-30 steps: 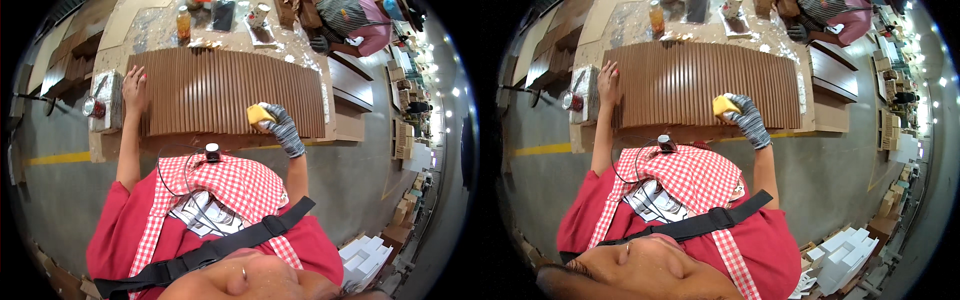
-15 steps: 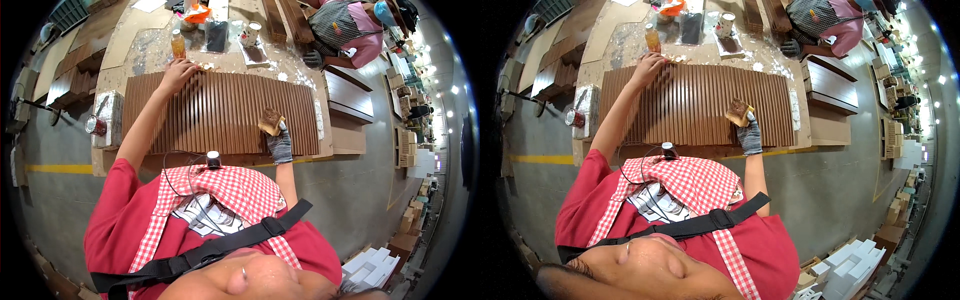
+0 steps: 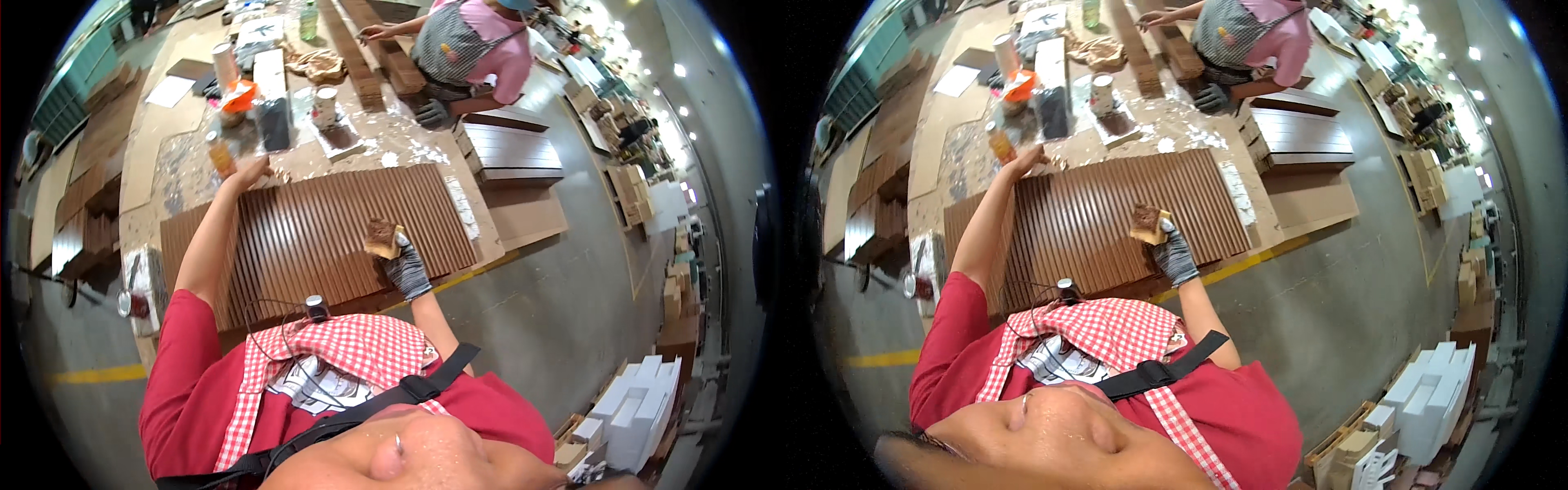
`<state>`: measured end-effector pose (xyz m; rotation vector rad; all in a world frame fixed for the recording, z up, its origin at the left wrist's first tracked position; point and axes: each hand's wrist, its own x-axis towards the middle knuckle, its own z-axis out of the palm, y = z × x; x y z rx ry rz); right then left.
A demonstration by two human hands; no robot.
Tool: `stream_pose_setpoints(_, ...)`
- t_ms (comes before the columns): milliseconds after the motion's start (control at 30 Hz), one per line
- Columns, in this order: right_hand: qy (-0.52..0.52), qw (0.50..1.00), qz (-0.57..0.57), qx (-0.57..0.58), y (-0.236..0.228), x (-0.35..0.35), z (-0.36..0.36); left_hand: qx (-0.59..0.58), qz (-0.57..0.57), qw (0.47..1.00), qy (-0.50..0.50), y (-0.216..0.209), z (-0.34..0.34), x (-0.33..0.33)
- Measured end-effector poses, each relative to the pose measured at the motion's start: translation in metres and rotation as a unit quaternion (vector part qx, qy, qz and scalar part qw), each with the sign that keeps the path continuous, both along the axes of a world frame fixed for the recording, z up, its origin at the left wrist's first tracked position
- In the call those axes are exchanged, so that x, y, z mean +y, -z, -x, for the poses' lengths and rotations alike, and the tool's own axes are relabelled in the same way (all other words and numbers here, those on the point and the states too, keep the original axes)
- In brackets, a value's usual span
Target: The person wipes a slatted wood panel with a yellow sponge and a cloth, moving the sponge back and forth along the grooves and wiping the edges of the panel by hand.
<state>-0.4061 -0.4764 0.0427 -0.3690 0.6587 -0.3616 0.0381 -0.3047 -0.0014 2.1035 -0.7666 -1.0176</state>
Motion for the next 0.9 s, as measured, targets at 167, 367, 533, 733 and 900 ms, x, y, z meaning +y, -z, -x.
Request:
stream_pose_setpoints(167, 0.017, 1.000, 0.015, -0.012, 0.009, -0.003, 0.008, -0.057, 0.137, 0.988, 0.040, -0.015, 0.017, -0.020)
stream_pose_setpoints(367, 0.000, 0.999, 0.032, -0.021, 0.004, -0.003, 0.010, -0.241, 0.075, 0.968, -0.005, -0.075, 0.063, -0.011)
stream_pose_setpoints(533, -0.001, 0.999, 0.013, -0.035, 0.013, -0.009, 0.008, -0.209, -0.030, 0.977, 0.031, -0.059, 0.075, 0.001)
stream_pose_setpoints(733, -0.077, 0.971, 0.200, -0.103, 0.008, -0.025, 0.013, -0.241, 0.241, 0.939, -0.043, -0.081, 0.121, 0.044)
stream_pose_setpoints(900, -0.096, 0.969, 0.111, -0.199, -0.003, -0.038, 0.010, -0.079, 0.468, 0.847, -0.239, -0.070, 0.172, 0.155)
